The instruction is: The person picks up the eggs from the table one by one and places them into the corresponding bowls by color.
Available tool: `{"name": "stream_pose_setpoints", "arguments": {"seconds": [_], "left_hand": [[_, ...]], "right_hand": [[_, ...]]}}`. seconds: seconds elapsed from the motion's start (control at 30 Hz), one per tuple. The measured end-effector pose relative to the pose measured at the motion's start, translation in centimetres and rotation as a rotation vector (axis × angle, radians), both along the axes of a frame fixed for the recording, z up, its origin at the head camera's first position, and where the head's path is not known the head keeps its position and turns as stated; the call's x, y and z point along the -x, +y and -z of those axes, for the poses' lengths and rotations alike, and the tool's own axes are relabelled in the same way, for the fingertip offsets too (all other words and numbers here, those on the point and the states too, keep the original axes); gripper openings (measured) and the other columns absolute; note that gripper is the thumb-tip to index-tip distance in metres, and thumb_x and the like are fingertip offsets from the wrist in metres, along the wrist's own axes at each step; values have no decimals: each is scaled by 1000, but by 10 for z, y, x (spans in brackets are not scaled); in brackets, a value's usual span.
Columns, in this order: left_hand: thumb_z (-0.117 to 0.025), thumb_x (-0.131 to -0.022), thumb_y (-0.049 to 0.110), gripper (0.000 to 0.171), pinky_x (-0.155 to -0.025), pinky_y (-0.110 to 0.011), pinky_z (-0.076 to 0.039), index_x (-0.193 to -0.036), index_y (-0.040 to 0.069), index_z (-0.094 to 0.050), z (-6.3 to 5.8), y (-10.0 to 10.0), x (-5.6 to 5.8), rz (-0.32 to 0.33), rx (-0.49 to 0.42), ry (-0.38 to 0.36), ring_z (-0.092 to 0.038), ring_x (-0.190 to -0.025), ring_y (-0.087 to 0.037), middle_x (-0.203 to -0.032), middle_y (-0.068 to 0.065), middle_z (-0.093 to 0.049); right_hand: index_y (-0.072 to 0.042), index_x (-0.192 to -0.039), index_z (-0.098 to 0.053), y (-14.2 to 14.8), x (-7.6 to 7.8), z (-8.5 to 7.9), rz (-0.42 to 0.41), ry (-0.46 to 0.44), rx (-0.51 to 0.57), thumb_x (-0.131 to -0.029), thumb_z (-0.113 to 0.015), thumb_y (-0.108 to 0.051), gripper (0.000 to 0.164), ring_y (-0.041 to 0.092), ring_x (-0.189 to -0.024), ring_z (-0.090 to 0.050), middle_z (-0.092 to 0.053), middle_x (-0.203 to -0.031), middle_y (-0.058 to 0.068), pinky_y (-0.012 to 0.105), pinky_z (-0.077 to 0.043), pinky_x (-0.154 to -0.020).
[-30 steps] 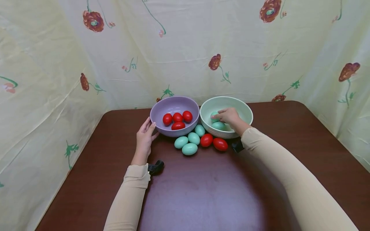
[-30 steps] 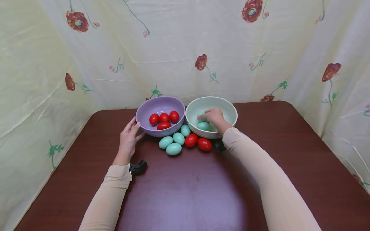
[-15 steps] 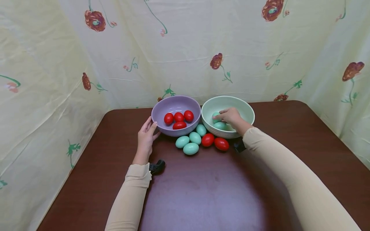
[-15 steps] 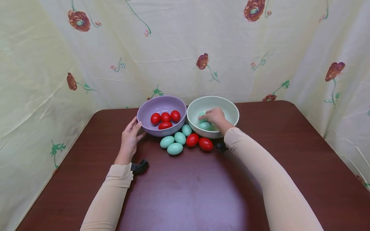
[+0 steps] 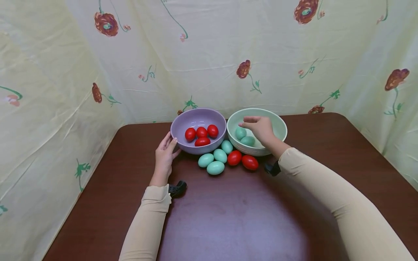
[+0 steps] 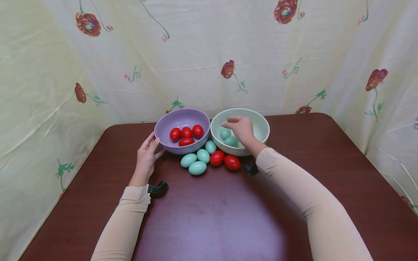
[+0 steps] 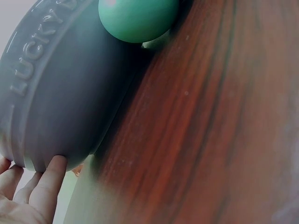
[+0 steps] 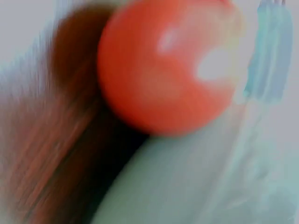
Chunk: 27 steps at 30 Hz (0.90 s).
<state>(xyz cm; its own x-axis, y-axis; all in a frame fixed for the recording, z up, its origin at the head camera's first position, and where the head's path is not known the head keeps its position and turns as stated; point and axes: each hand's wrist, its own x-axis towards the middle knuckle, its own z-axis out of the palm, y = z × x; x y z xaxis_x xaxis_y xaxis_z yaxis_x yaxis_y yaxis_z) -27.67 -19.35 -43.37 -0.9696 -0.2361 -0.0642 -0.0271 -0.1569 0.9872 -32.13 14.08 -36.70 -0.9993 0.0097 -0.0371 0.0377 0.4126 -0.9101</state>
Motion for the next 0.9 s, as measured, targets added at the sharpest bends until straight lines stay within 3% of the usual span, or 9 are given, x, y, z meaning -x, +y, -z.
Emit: {"name": "stream_pose_setpoints", "arguments": {"seconds": [0.13, 0.33, 0.6, 0.9], "left_hand": [[-62, -99, 27, 59, -104, -46, -49, -153, 20, -41, -2, 0, 0, 4, 5, 2, -47, -141, -21, -162, -2, -34], [-62, -99, 30, 58, -104, -46, -49, -153, 21, -41, -5, 1, 1, -4, 18, 20, -47, -141, -21, -161, -3, -35], [-61, -99, 27, 57, -104, -45, -49, -153, 21, -41, -1, 3, -1, 5, 11, -13, -47, -141, -19, -161, -1, -36], [-62, -99, 28, 58, -104, -45, -50, -152, 21, -42, -1, 0, 0, 6, 5, -1, -50, -139, -20, -160, -1, -38]], "right_hand": [[-8, -126, -69, -9, -20, -10, -64, 46, -7, -88, -75, -34, 46, 23, -121, -61, -70, -125, 9, 34, -48, -102], [-6, -120, -72, -24, -49, -17, -128, 91, 46, -85, -79, -27, 41, 23, -114, -65, -74, -117, 12, 22, -51, -90], [-4, -126, -68, -43, -77, 3, -281, 25, 39, -83, -81, -22, 49, 29, -118, -66, -70, -125, 14, 37, -52, -104], [-1, -126, -67, -54, -87, 14, -384, 27, 21, -80, -83, -17, 52, 34, -118, -65, -70, -124, 16, 45, -51, -106]]}}
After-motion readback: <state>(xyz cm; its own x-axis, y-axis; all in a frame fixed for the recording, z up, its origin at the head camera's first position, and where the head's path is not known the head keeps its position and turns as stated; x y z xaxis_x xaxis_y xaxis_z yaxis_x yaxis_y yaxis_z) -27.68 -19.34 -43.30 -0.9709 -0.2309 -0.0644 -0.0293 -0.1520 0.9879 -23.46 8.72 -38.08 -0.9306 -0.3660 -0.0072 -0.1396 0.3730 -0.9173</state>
